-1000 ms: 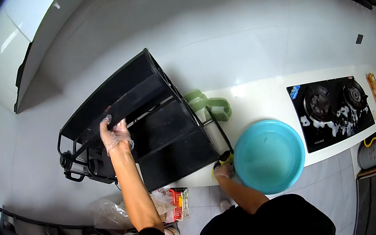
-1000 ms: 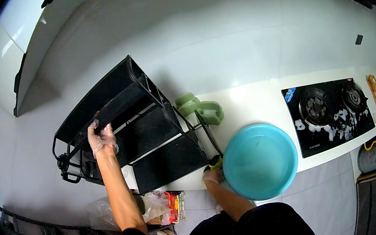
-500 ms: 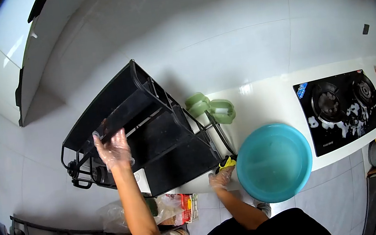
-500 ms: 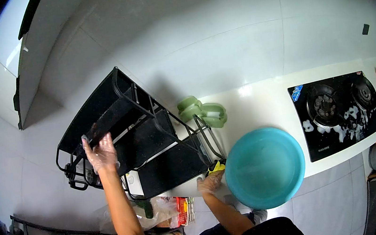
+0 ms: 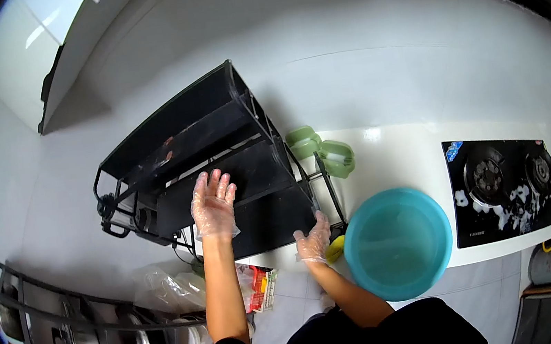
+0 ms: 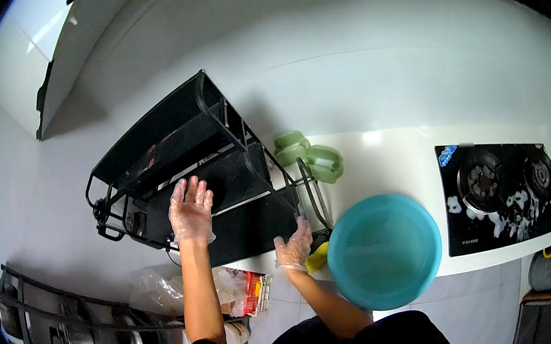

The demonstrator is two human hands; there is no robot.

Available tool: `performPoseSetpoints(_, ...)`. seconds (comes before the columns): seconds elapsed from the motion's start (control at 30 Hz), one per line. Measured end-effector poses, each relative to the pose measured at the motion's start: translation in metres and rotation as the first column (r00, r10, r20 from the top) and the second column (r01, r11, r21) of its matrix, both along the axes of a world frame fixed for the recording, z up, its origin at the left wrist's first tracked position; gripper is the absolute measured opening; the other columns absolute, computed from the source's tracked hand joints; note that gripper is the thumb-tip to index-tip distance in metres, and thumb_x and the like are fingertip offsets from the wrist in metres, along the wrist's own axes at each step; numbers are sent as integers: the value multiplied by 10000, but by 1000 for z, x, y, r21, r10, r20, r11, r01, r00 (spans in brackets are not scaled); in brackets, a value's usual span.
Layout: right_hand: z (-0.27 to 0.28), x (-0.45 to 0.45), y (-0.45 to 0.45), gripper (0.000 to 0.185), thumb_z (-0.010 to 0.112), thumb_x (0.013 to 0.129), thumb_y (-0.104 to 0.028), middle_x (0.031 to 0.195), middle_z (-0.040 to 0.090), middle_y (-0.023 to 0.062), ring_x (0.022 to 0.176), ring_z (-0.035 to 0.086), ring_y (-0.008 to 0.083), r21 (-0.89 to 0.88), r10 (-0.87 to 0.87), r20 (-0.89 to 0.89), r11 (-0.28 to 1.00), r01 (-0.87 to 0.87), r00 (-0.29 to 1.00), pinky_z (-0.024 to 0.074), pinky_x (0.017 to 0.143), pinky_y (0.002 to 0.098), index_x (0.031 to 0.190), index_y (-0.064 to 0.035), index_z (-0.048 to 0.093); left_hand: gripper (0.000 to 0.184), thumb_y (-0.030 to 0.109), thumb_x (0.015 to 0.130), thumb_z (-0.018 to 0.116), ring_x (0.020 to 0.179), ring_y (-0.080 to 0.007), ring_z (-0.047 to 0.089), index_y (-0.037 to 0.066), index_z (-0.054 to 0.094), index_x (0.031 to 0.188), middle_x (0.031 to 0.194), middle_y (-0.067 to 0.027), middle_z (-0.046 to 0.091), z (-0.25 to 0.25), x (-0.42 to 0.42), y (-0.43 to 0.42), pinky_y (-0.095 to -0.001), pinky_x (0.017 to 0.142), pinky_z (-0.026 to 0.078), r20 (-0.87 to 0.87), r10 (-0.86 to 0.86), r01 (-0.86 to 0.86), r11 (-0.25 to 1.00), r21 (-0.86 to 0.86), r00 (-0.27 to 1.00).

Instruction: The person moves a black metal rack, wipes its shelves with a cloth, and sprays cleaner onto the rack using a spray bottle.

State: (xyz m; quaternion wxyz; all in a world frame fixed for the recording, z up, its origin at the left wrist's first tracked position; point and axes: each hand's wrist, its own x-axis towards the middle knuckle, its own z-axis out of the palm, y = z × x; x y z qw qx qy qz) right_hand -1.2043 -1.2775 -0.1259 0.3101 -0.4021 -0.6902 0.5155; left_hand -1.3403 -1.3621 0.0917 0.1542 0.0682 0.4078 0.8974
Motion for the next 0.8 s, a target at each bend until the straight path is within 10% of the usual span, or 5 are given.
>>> performPoseSetpoints(0.27,40,22,1,515,672,724,-15,1239,528,195,1167,492,372,214,86,-329,977,-14,941,363,1038,455,1209,-35,499,214,261,913,670,949,-234,666,129,649,1081,1075,-72,695,-18,4,-24,-375,833,533,62,140,-140,990,-6,988)
performPoseSetpoints(0.47,106,-11,-14,311,651,819,24,1035,608,150,907,601,273,274,328,-689,943,-188,646,493,820,360,1107,-16,539,212,121,893,686,825,-195,686,124,601,1087,984,-88,696,-8,13,-58,-307,695,565,-127,415,-429,897,-110,901)
performPoseSetpoints(0.8,204,-109,-67,322,568,968,-126,1137,644,155,930,692,212,162,576,-712,691,-705,401,587,815,313,1268,-21,522,437,-18,872,666,1103,-177,569,82,492,1260,1198,-92,603,-59,-71,-207,-308,962,449,-508,747,-861,508,20,429)
